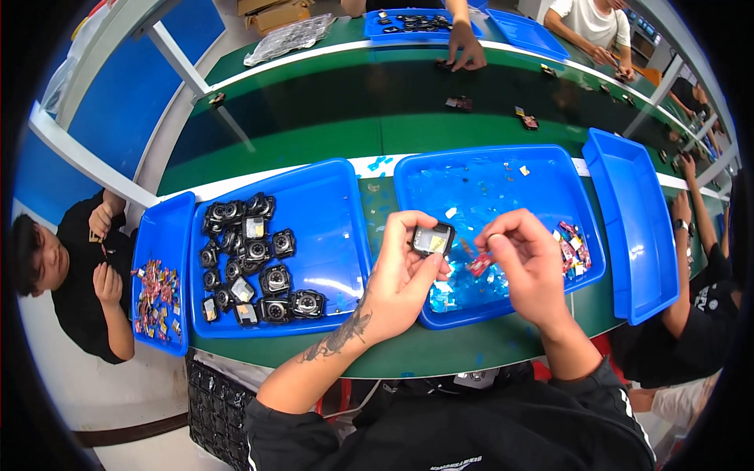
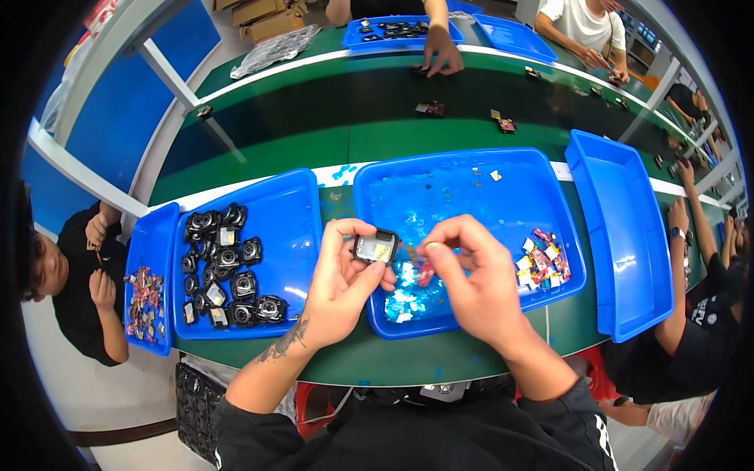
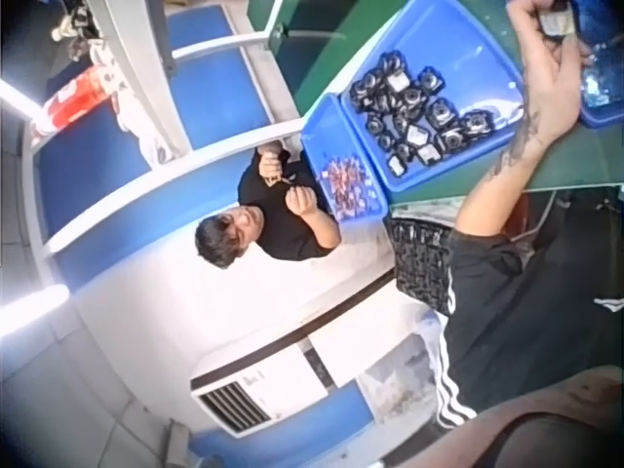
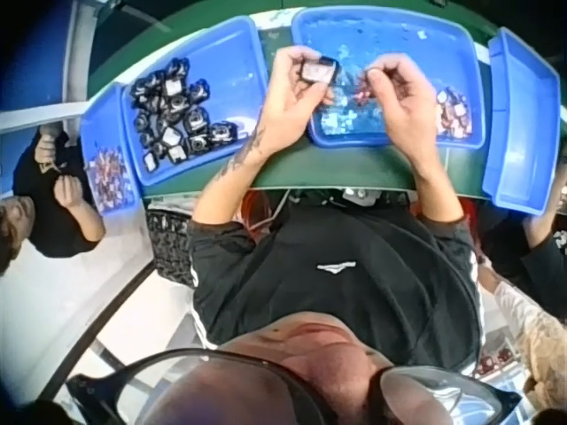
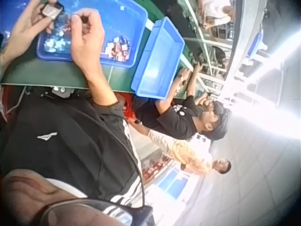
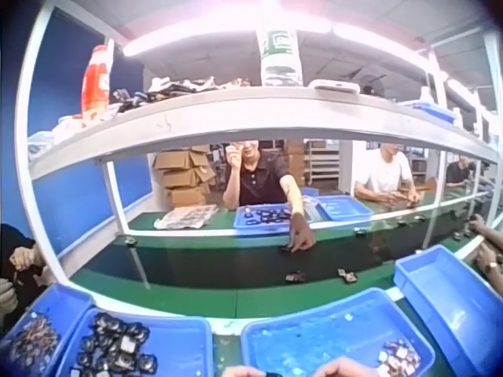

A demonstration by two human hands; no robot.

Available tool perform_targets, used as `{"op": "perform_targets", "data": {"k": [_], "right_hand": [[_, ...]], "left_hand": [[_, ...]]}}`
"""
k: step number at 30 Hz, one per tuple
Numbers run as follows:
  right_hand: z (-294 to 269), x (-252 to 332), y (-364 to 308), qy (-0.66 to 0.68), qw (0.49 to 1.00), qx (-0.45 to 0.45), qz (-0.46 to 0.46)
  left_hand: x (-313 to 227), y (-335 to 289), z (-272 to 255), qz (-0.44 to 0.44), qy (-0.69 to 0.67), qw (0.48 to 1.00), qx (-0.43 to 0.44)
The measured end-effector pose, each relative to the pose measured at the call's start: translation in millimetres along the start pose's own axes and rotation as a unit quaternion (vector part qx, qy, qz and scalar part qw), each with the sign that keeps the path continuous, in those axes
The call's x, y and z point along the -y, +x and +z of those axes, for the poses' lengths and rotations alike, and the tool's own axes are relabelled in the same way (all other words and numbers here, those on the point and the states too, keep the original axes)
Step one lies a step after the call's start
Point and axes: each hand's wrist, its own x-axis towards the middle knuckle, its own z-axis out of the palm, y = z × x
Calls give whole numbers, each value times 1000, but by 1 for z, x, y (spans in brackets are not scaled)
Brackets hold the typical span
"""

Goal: Assembling small black electronic housings with internal components at a factory workbench.

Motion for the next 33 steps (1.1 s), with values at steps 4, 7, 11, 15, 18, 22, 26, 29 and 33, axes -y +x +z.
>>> {"op": "perform_targets", "data": {"k": [4,7,11,15,18,22,26,29,33], "right_hand": [[-9,9,0,9,997,47,68],[-6,13,1,27,987,96,129],[-6,11,0,21,984,124,129],[-3,6,0,-97,988,116,41],[3,6,-3,-97,980,167,54],[11,8,-5,-101,983,147,38],[13,8,-7,-84,990,116,20],[12,9,-7,-129,984,123,-32],[13,10,-9,-135,985,106,-10]], "left_hand": [[-2,1,-5,4,-53,998,-20],[-3,4,-8,29,-41,999,-17],[-8,4,-7,-1,-40,999,-13],[0,5,-10,-30,-88,994,-59],[1,4,-9,35,-61,994,-83],[4,2,-7,47,60,994,-84],[4,2,-14,19,196,980,-34],[6,1,-8,48,19,995,-83],[6,4,-8,14,-103,986,-128]]}}
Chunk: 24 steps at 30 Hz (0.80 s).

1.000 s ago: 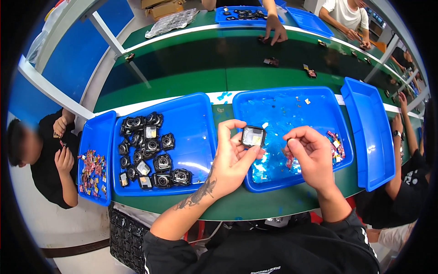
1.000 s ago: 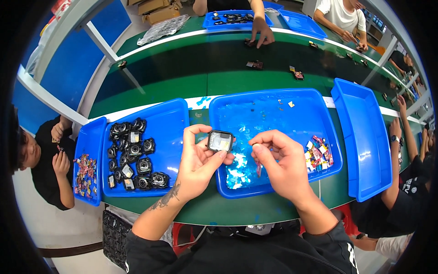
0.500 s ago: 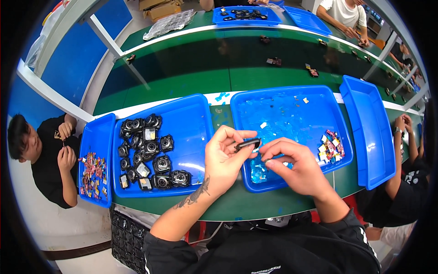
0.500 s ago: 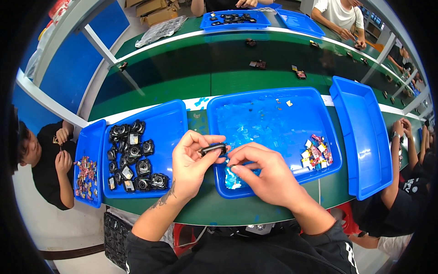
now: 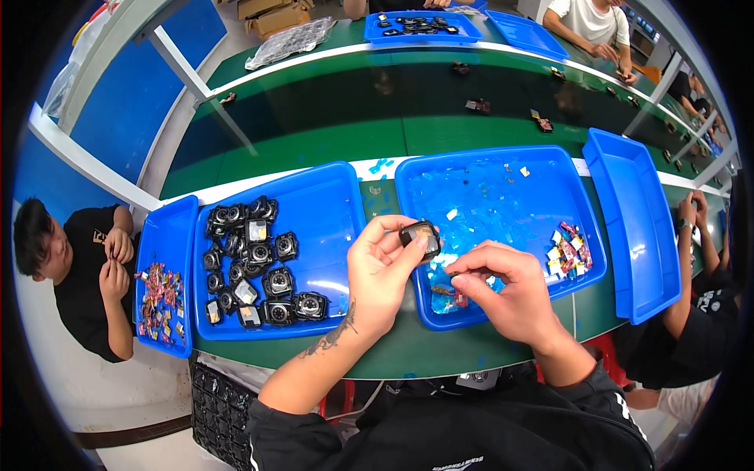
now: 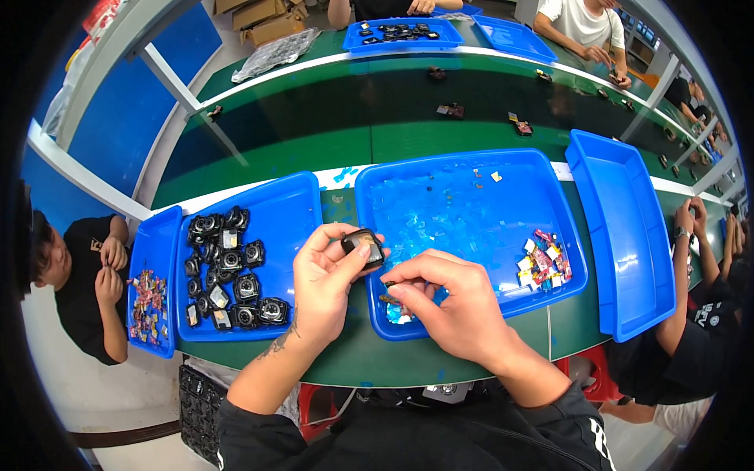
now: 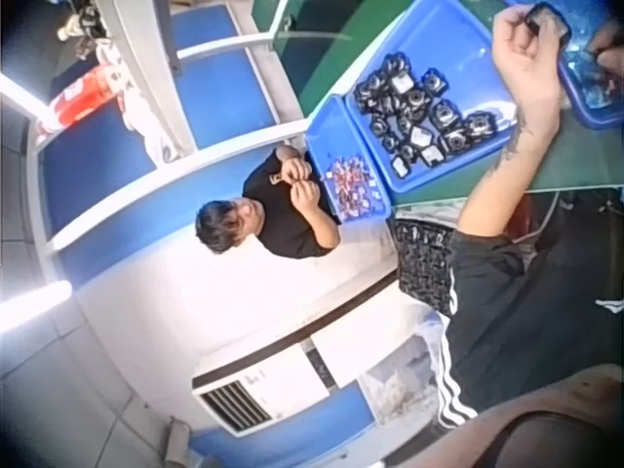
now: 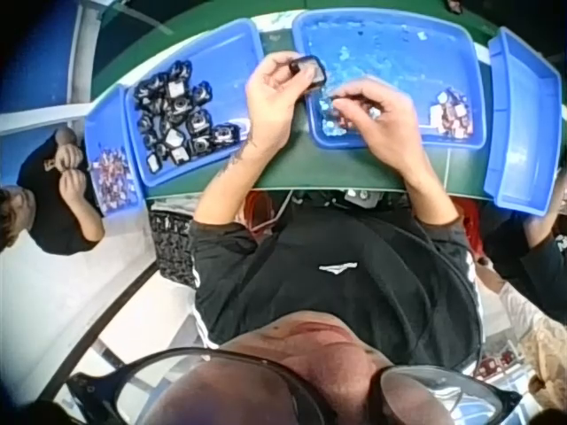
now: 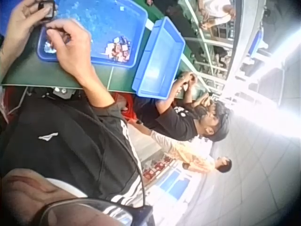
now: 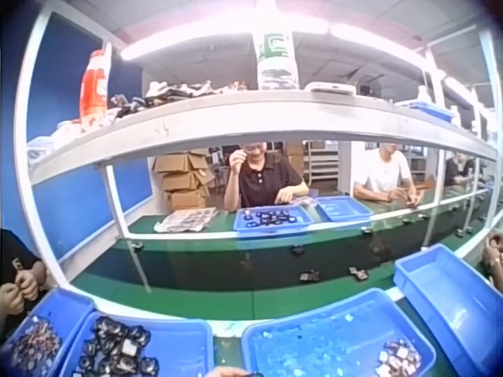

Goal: Assembling small black electronic housings with internal components at a factory workbench.

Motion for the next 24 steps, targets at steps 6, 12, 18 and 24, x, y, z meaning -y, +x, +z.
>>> {"op": "perform_targets", "data": {"k": [6,12,18,24], "right_hand": [[9,-3,3,16,995,-93,43],[4,0,5,-31,993,-111,35],[6,7,8,-88,989,-116,6],[8,4,8,-127,982,-139,-11]], "left_hand": [[-7,-12,11,-63,2,995,72],[-8,-15,11,-62,19,992,109],[-3,-12,10,-62,-24,993,101],[1,-11,11,-62,-8,993,103]]}}
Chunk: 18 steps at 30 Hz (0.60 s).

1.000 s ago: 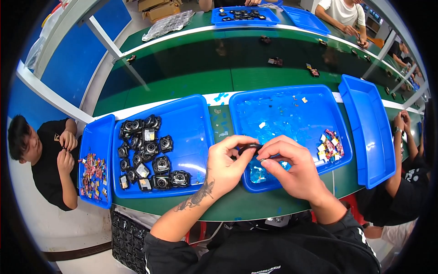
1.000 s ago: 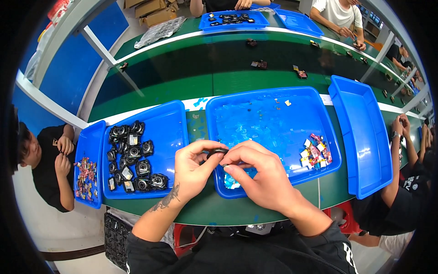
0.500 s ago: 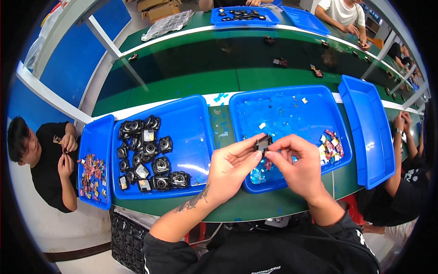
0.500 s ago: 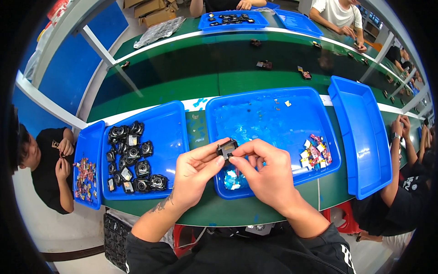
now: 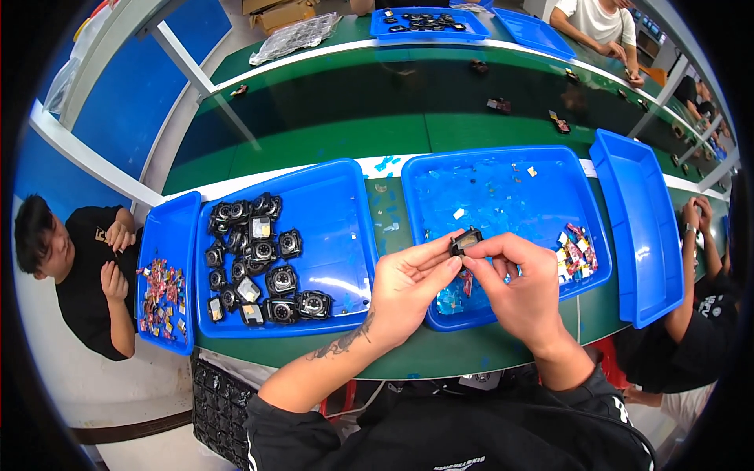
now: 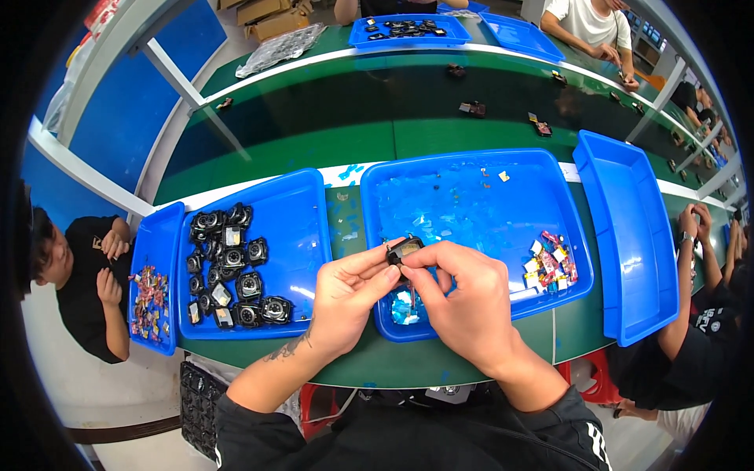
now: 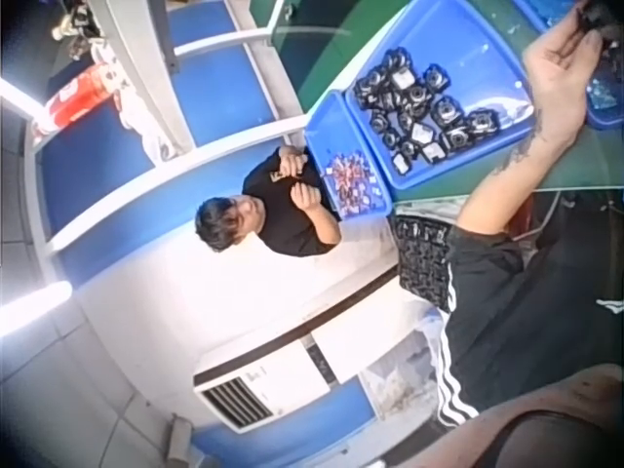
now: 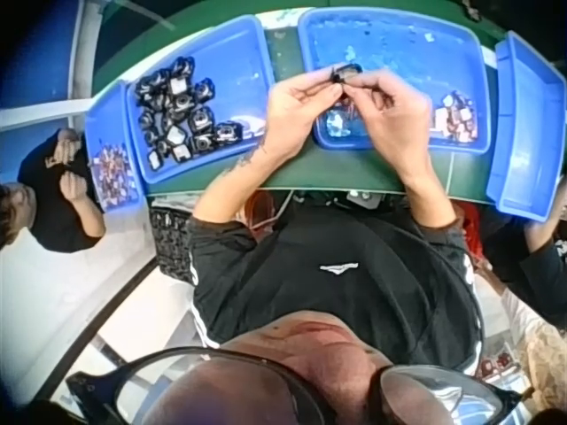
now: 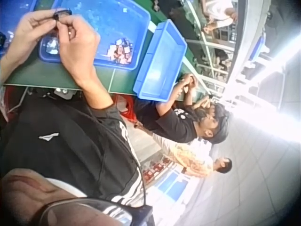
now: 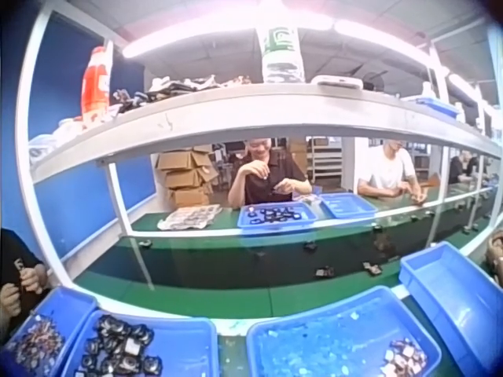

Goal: Assembling small black electronic housings with internal components at a factory workbench.

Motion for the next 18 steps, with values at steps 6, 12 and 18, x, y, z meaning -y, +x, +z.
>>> {"op": "perform_targets", "data": {"k": [6,12,18], "right_hand": [[-1,2,1,6,1000,-1,6],[-4,1,3,0,1000,10,-4],[-10,-2,4,-50,997,13,-54]], "left_hand": [[0,0,1,-1,-3,1000,19],[-1,-3,2,-2,22,999,24],[2,-4,1,-3,22,999,45]]}}
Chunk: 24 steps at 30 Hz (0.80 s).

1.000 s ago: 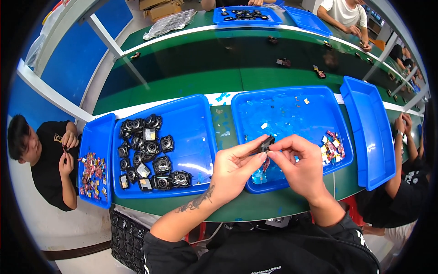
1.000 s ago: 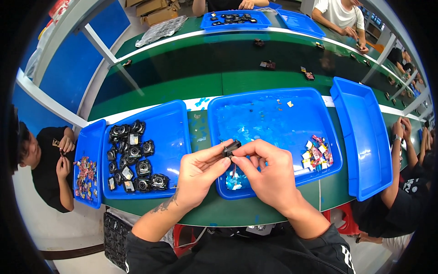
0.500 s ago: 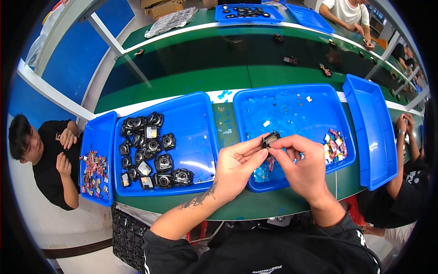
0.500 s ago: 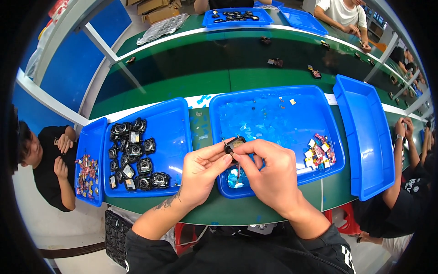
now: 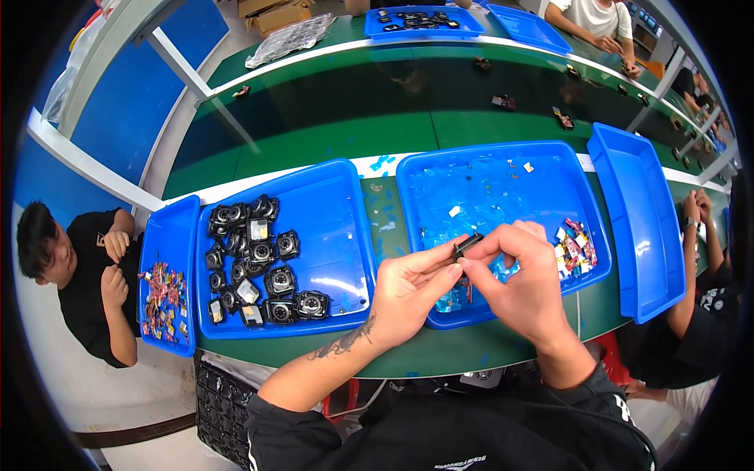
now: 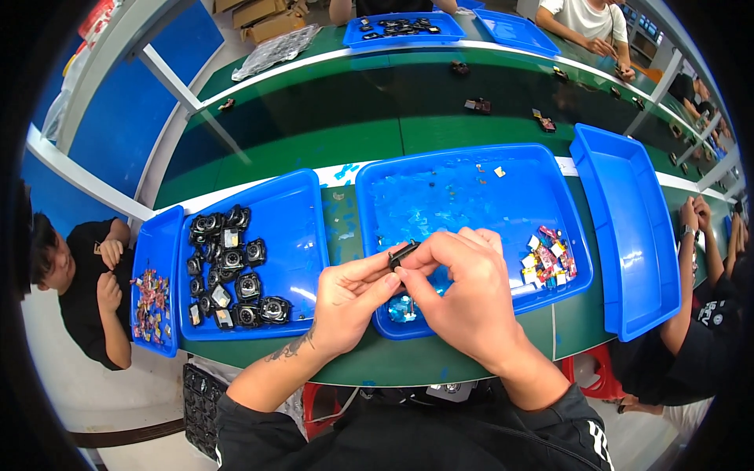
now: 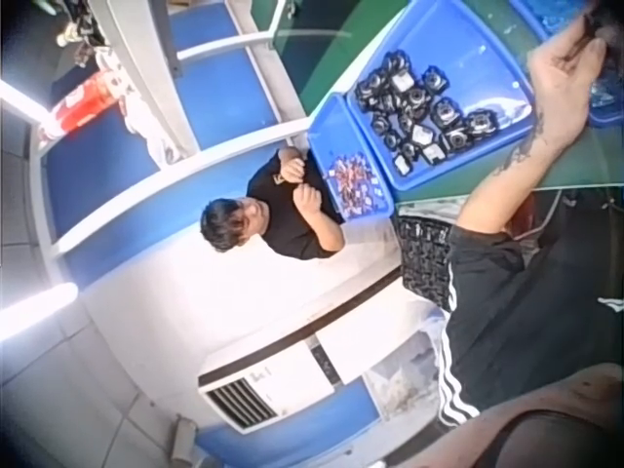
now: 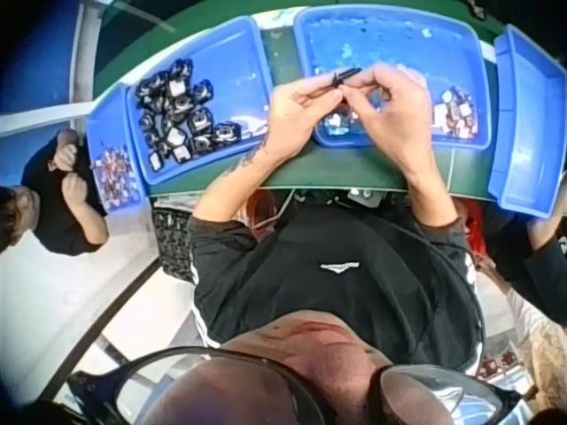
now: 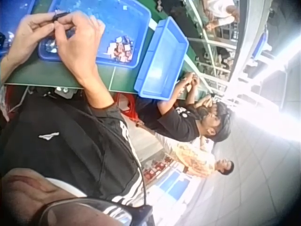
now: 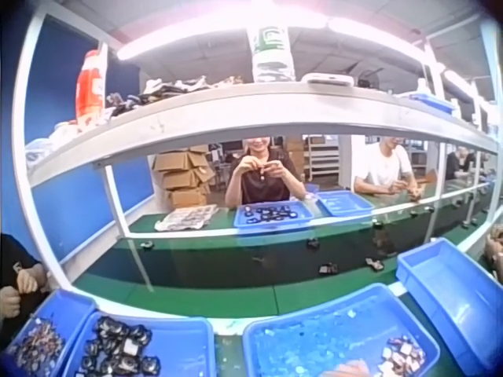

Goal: Assembling small black electronic housings with internal components at a factory workbench.

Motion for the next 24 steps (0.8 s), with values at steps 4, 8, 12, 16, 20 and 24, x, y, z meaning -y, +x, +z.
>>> {"op": "perform_targets", "data": {"k": [4,8,12,16,20,24], "right_hand": [[-10,7,0,4,999,25,33],[0,-4,1,-3,999,11,41],[4,-2,-2,159,985,5,64],[5,4,-16,163,981,48,91],[3,-1,-14,287,946,20,151],[-3,-3,-11,365,909,35,198]], "left_hand": [[1,-2,-1,3,-34,999,26],[2,0,-2,-1,0,1000,4],[0,6,-2,56,-42,996,-61],[-8,6,1,92,-25,988,-119],[-11,5,-6,185,148,968,-86],[-14,1,-7,282,420,862,-31]]}}
